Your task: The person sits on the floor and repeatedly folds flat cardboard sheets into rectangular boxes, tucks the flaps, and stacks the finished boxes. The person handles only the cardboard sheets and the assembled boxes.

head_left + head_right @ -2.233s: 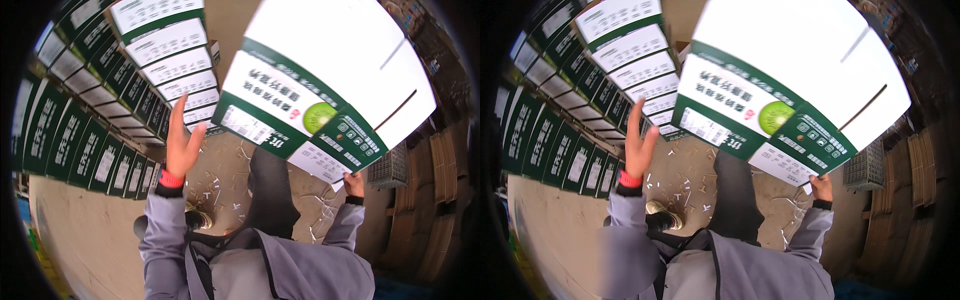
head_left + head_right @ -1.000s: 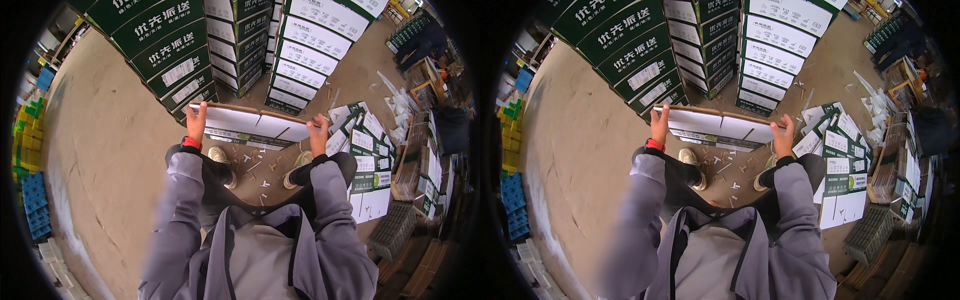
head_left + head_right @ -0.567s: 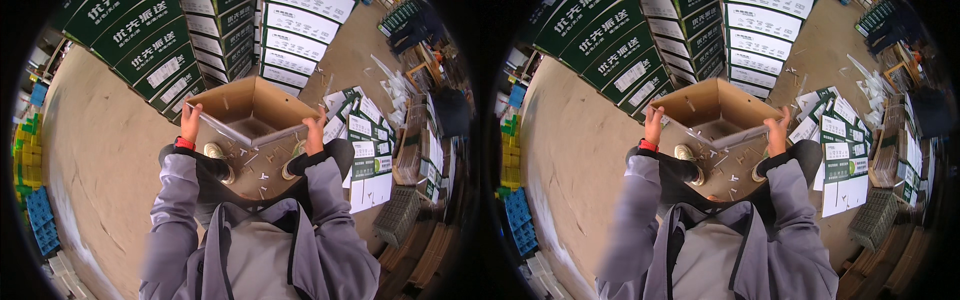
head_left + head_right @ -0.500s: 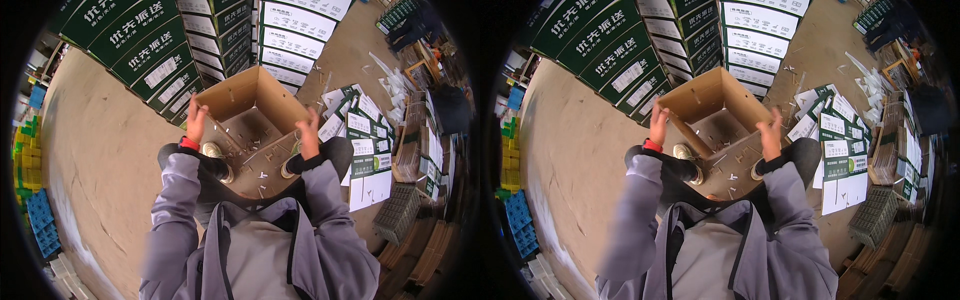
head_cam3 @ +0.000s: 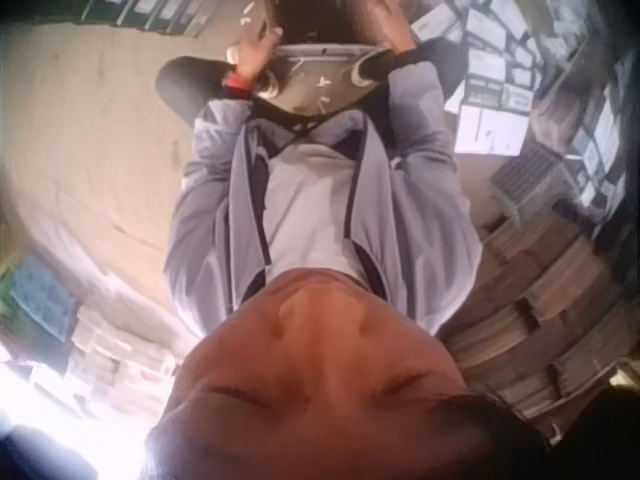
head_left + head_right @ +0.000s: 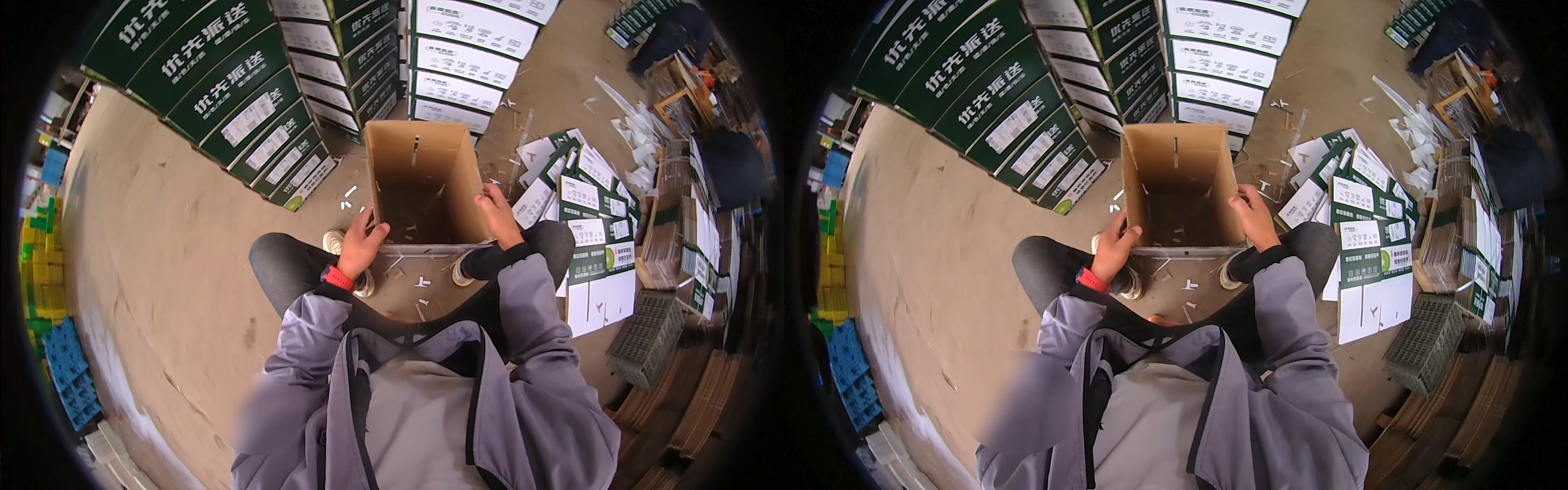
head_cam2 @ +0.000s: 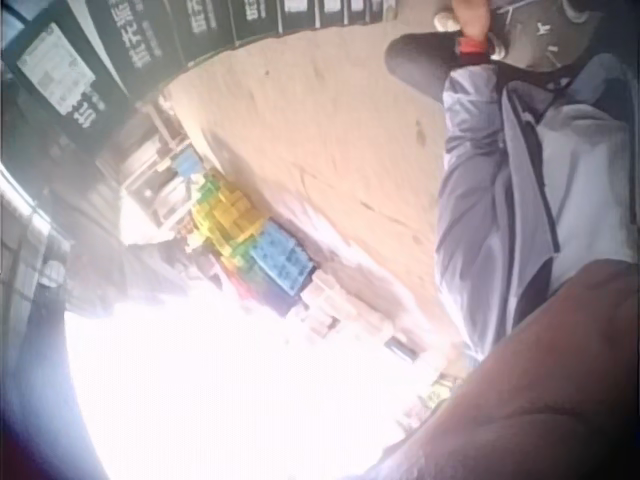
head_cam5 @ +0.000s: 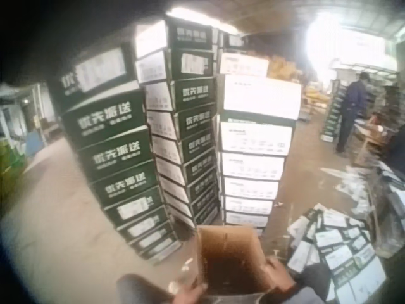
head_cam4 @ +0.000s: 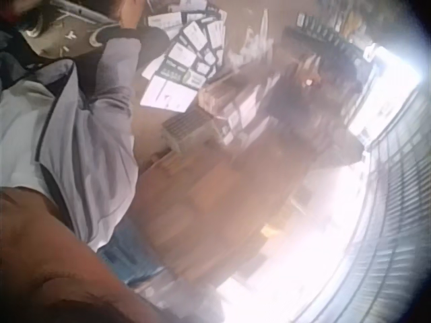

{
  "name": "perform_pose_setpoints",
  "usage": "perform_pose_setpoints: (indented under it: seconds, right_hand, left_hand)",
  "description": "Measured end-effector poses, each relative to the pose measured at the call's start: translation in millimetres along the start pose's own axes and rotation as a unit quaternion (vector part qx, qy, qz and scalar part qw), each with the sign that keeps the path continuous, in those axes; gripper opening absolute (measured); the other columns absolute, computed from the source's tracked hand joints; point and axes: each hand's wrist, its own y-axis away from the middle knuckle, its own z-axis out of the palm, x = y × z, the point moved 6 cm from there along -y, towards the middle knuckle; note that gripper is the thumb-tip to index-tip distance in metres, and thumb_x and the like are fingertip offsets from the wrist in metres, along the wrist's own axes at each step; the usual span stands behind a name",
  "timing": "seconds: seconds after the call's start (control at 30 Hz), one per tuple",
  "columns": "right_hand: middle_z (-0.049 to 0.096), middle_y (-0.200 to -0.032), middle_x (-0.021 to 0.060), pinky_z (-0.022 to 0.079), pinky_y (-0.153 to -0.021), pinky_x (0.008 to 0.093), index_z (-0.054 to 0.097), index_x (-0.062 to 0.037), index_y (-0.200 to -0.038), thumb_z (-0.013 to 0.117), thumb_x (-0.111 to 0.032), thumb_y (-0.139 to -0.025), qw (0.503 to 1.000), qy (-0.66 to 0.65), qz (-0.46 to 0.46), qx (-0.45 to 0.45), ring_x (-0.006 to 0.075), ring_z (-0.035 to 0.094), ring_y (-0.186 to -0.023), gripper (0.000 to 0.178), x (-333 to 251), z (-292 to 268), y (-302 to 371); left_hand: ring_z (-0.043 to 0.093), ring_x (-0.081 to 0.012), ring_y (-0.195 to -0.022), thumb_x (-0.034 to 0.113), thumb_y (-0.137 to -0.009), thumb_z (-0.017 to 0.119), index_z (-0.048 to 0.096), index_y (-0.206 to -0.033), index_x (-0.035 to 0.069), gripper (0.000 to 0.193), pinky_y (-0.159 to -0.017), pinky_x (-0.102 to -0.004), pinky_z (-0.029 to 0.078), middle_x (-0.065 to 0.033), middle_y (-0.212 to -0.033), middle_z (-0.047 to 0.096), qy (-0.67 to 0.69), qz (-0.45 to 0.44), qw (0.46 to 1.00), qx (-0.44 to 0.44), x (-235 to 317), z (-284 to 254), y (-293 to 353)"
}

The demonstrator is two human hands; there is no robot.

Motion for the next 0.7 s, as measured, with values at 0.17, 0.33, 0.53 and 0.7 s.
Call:
perform_pose_setpoints:
  seconds: [0.17,0.33,0.53,0.7]
  right_hand:
    - [0.066,-0.113,0.0123,0.048,-0.097,0.0351,0.061,-0.0011,-0.130,0.068,-0.026,-0.094,0.999,-0.009,0.031,-0.004,0.0219,0.062,-0.105,0.044,-5.3,16.3,1.0]
    - [0.064,-0.115,0.0156,0.047,-0.098,0.0380,0.062,-0.0003,-0.124,0.068,-0.023,-0.088,0.999,-0.006,-0.029,0.040,0.0275,0.061,-0.109,0.042,18.6,9.7,-4.8]
    - [0.062,-0.118,0.0160,0.048,-0.098,0.0390,0.064,-0.0013,-0.122,0.067,-0.022,-0.087,0.997,-0.025,-0.050,0.061,0.0294,0.060,-0.109,0.040,15.8,11.2,-3.0]
    - [0.060,-0.120,0.0137,0.048,-0.096,0.0371,0.065,-0.0033,-0.121,0.068,-0.022,-0.088,0.997,-0.038,-0.033,0.058,0.0258,0.059,-0.107,0.038,5.8,12.7,1.7]
  left_hand:
    - [0.061,-0.0281,-0.128,0.010,-0.091,0.063,0.050,-0.158,0.001,0.069,-0.112,-0.0375,0.047,-0.0152,-0.146,0.062,0.102,-0.005,0.994,0.027,25.7,-22.8,-19.8]
    - [0.060,-0.0239,-0.127,0.021,-0.098,0.066,0.049,-0.157,0.000,0.065,-0.111,-0.0369,0.046,-0.0134,-0.147,0.060,0.150,-0.118,0.981,-0.020,27.3,-26.4,-42.0]
    - [0.060,-0.0170,-0.117,0.019,-0.100,0.066,0.058,-0.141,-0.001,0.046,-0.103,-0.0323,0.046,-0.0080,-0.128,0.067,0.122,-0.058,0.991,0.006,15.5,-22.6,-59.7]
    - [0.060,-0.0162,-0.116,0.009,-0.097,0.064,0.059,-0.140,0.002,0.044,-0.103,-0.0319,0.046,-0.0062,-0.127,0.067,0.195,-0.019,0.981,0.006,19.8,-20.3,-58.6]
